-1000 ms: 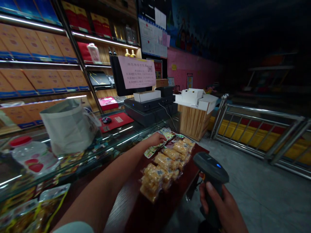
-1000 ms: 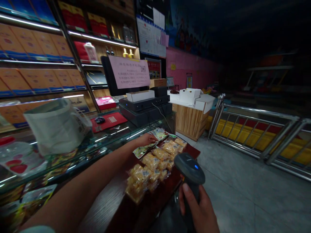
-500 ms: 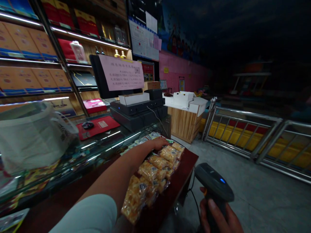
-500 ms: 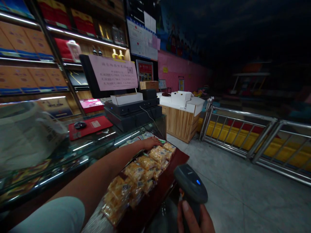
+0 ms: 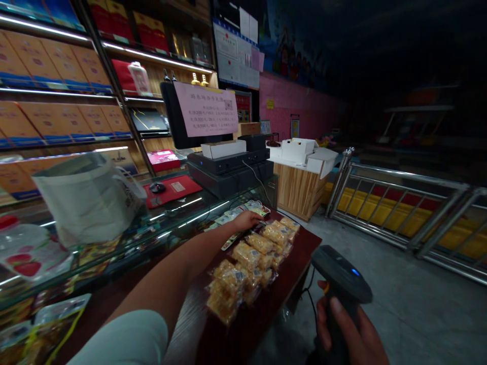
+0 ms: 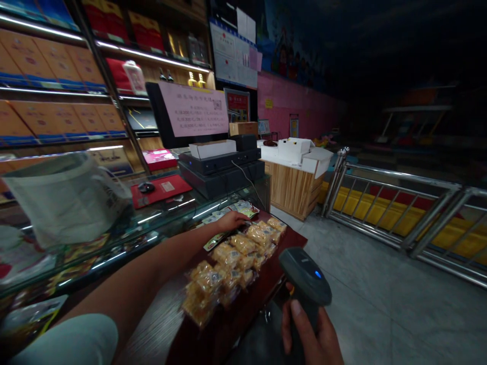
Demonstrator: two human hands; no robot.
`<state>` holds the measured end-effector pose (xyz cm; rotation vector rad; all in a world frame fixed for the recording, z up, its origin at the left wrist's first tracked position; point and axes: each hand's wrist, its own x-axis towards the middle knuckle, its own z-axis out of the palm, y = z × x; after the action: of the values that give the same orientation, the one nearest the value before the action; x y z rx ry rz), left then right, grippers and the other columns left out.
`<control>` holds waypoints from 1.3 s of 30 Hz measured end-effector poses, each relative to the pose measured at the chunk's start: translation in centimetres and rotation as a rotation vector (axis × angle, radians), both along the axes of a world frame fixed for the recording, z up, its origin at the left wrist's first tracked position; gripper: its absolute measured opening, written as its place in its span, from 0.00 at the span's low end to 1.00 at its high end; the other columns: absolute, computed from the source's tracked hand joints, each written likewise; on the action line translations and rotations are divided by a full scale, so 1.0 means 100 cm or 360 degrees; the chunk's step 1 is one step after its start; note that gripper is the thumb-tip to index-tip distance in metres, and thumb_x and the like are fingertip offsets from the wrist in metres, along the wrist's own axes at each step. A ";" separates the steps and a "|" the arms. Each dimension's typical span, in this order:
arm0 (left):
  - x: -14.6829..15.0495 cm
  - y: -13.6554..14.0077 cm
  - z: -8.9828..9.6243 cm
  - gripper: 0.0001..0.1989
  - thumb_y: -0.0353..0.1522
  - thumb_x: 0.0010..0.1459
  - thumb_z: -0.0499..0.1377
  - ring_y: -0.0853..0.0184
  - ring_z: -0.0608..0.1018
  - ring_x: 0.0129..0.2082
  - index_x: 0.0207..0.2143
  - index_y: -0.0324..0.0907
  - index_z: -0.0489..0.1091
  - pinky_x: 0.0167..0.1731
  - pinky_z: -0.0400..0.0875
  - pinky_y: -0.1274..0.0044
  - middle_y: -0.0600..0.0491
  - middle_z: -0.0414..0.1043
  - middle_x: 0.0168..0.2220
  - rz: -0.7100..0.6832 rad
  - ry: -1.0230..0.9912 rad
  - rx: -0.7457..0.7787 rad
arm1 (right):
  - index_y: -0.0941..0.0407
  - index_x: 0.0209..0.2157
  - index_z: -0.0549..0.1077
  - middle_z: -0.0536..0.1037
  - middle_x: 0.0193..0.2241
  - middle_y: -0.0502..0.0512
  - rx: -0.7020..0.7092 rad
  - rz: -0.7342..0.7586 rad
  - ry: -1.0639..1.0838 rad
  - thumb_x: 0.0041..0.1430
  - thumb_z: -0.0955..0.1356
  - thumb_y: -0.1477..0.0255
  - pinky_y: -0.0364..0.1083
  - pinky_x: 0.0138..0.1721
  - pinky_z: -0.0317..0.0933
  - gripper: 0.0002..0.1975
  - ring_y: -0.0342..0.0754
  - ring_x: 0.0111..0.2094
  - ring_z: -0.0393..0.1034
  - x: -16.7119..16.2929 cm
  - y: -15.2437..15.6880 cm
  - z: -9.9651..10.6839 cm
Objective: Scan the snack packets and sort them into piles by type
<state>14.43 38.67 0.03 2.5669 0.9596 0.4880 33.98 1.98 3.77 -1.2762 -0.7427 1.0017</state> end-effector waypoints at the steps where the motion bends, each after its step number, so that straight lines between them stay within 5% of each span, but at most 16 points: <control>1: -0.003 -0.004 0.001 0.15 0.28 0.57 0.59 0.64 0.81 0.39 0.44 0.42 0.81 0.42 0.71 0.78 0.50 0.83 0.41 0.0068 -0.0065 -0.0017 | 0.55 0.38 0.74 0.71 0.15 0.47 0.0008 0.0055 -0.0012 0.54 0.70 0.43 0.44 0.23 0.58 0.28 0.45 0.19 0.63 -0.001 0.000 -0.001; 7: -0.027 -0.038 0.016 0.10 0.29 0.55 0.60 0.62 0.81 0.35 0.36 0.41 0.82 0.40 0.73 0.75 0.50 0.83 0.35 0.0456 -0.0496 0.0000 | 0.56 0.35 0.75 0.71 0.15 0.48 0.0097 0.0198 -0.0175 0.55 0.69 0.42 0.46 0.27 0.63 0.28 0.47 0.20 0.65 -0.013 -0.003 -0.004; 11: -0.059 -0.086 0.037 0.10 0.31 0.58 0.59 0.61 0.81 0.39 0.38 0.41 0.81 0.44 0.74 0.71 0.48 0.82 0.38 0.0741 -0.0840 0.0128 | 0.55 0.31 0.74 0.72 0.16 0.48 0.0088 0.0230 -0.0129 0.55 0.70 0.45 0.44 0.24 0.61 0.26 0.46 0.20 0.65 -0.033 -0.004 -0.006; 15: -0.097 -0.168 0.060 0.11 0.36 0.59 0.60 0.59 0.81 0.42 0.39 0.44 0.81 0.48 0.73 0.68 0.48 0.82 0.40 0.0930 -0.1117 0.0252 | 0.56 0.30 0.73 0.72 0.16 0.47 0.0115 0.0397 -0.0021 0.58 0.70 0.47 0.41 0.22 0.58 0.24 0.42 0.18 0.62 -0.063 0.004 -0.005; 18: -0.120 -0.243 0.074 0.09 0.37 0.58 0.62 0.58 0.82 0.45 0.37 0.47 0.82 0.50 0.74 0.67 0.50 0.83 0.42 0.0848 -0.1468 0.0221 | 0.56 0.37 0.73 0.77 0.23 0.49 0.0222 0.0401 0.0133 0.56 0.72 0.49 0.40 0.19 0.55 0.23 0.40 0.17 0.61 -0.089 0.014 0.000; 24: -0.150 -0.348 0.078 0.07 0.35 0.58 0.63 0.57 0.83 0.44 0.32 0.52 0.83 0.49 0.75 0.67 0.49 0.83 0.43 0.0806 -0.1288 0.0145 | 0.56 0.37 0.69 0.70 0.14 0.43 0.0175 0.0657 0.0265 0.51 0.76 0.52 0.39 0.19 0.54 0.25 0.41 0.17 0.60 -0.140 0.024 0.008; 28: -0.161 -0.372 0.073 0.05 0.38 0.54 0.67 0.54 0.81 0.49 0.30 0.48 0.82 0.51 0.74 0.66 0.46 0.80 0.50 0.0896 -0.1436 -0.0078 | 0.56 0.36 0.69 0.71 0.15 0.43 0.0170 0.0692 0.0193 0.46 0.78 0.58 0.40 0.19 0.55 0.23 0.41 0.17 0.61 -0.167 0.027 0.009; 31: -0.166 -0.376 0.069 0.19 0.38 0.49 0.71 0.54 0.81 0.49 0.45 0.46 0.78 0.46 0.77 0.67 0.44 0.75 0.56 0.1047 -0.1903 -0.0474 | 0.56 0.35 0.69 0.69 0.14 0.41 0.0198 0.0610 0.0164 0.46 0.77 0.61 0.40 0.19 0.55 0.21 0.41 0.16 0.61 -0.185 0.031 0.011; 36: -0.174 -0.377 0.065 0.29 0.50 0.48 0.70 0.55 0.84 0.38 0.44 0.38 0.76 0.35 0.79 0.71 0.39 0.82 0.41 0.1051 -0.2118 -0.1229 | 0.55 0.35 0.69 0.69 0.15 0.40 0.0300 0.0526 0.0139 0.46 0.76 0.62 0.40 0.19 0.56 0.19 0.41 0.17 0.61 -0.209 0.037 0.019; 39: -0.179 -0.378 0.065 0.28 0.50 0.46 0.71 0.55 0.84 0.39 0.41 0.39 0.75 0.34 0.79 0.72 0.41 0.82 0.41 0.0978 -0.2086 -0.1303 | 0.55 0.36 0.69 0.69 0.16 0.40 0.0345 0.0514 0.0101 0.47 0.76 0.62 0.40 0.20 0.58 0.19 0.41 0.17 0.62 -0.218 0.037 0.021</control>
<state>-3.49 0.91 6.56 0.8192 1.0088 1.3209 12.15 5.73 5.85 -0.9505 -1.0002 1.1790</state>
